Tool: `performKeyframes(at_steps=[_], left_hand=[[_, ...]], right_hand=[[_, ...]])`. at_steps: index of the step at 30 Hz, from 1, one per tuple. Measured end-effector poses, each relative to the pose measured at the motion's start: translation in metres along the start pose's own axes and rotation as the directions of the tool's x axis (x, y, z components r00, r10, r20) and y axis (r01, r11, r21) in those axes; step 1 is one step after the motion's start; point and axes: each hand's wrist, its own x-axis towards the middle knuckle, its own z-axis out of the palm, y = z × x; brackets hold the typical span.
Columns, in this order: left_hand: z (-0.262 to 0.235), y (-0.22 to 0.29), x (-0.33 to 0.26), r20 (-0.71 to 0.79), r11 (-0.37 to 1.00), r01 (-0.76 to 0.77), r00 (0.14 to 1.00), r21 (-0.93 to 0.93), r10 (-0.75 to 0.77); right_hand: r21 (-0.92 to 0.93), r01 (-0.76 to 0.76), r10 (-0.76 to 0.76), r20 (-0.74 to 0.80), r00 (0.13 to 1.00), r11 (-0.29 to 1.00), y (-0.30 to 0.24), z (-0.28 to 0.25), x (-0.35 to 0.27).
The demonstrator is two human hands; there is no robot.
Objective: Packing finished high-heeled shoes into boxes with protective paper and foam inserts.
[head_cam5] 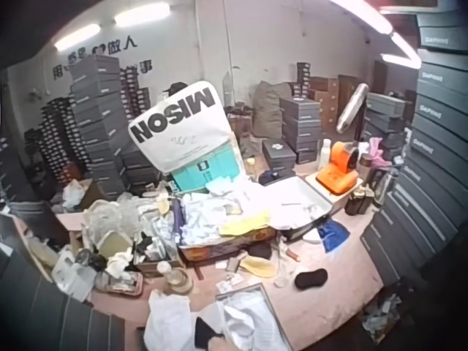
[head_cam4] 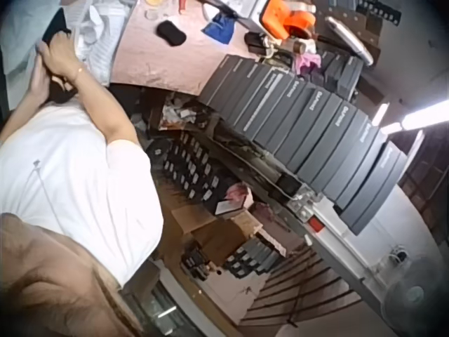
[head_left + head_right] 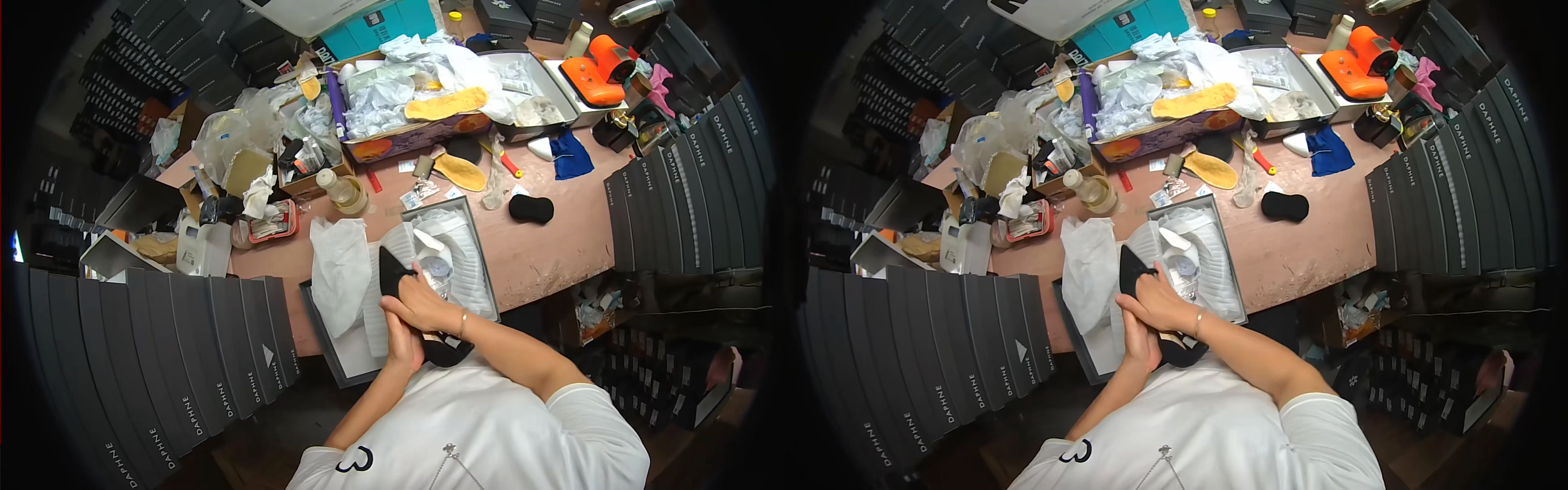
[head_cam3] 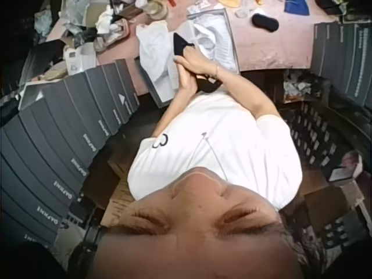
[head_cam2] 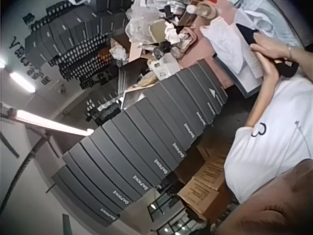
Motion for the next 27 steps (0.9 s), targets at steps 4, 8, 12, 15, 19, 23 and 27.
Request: performKeyframes(at_steps=[4, 8, 12, 15, 19, 23, 27], left_hand=[[0.000, 0.020, -0.013, 0.056, 0.997, 0.063, 0.997, -0.042, -0.061], [-0.020, 0.034, 0.018, 0.095, 0.992, 0.081, 0.993, -0.101, -0.071], [-0.034, 0.033, 0.055, -0.033, 0.996, 0.090, 0.995, 0.013, -0.090], [-0.030, 0.035, 0.049, -0.054, 0.994, -0.021, 0.998, 0.107, 0.027], [-0.018, 0.027, 0.047, -0.014, 0.969, -0.067, 0.997, 0.237, 0.072], [-0.010, 0.035, 0.044, 0.102, 0.981, -0.046, 0.994, 0.188, 0.027], [-0.004, 0.031, 0.045, 0.099, 0.989, -0.009, 0.995, 0.146, -0.006]], right_hand=[[0.181, -0.193, 0.179, 0.091, 0.980, 0.964, -0.003, 0.009, 0.017], [0.069, -0.178, 0.170, 0.107, 0.980, 0.982, -0.015, -0.004, -0.008], [0.083, -0.157, 0.153, 0.050, 0.987, 0.984, -0.012, 0.026, -0.015], [0.141, -0.188, 0.176, 0.092, 0.980, 0.972, -0.011, 0.029, -0.016], [0.091, -0.233, 0.213, 0.184, 0.960, 0.968, -0.031, -0.019, -0.041], [0.290, -0.019, -0.035, 0.179, 0.983, 0.957, -0.018, -0.021, -0.083], [0.136, -0.083, 0.068, 0.111, 0.992, 0.987, -0.022, -0.021, -0.073]])
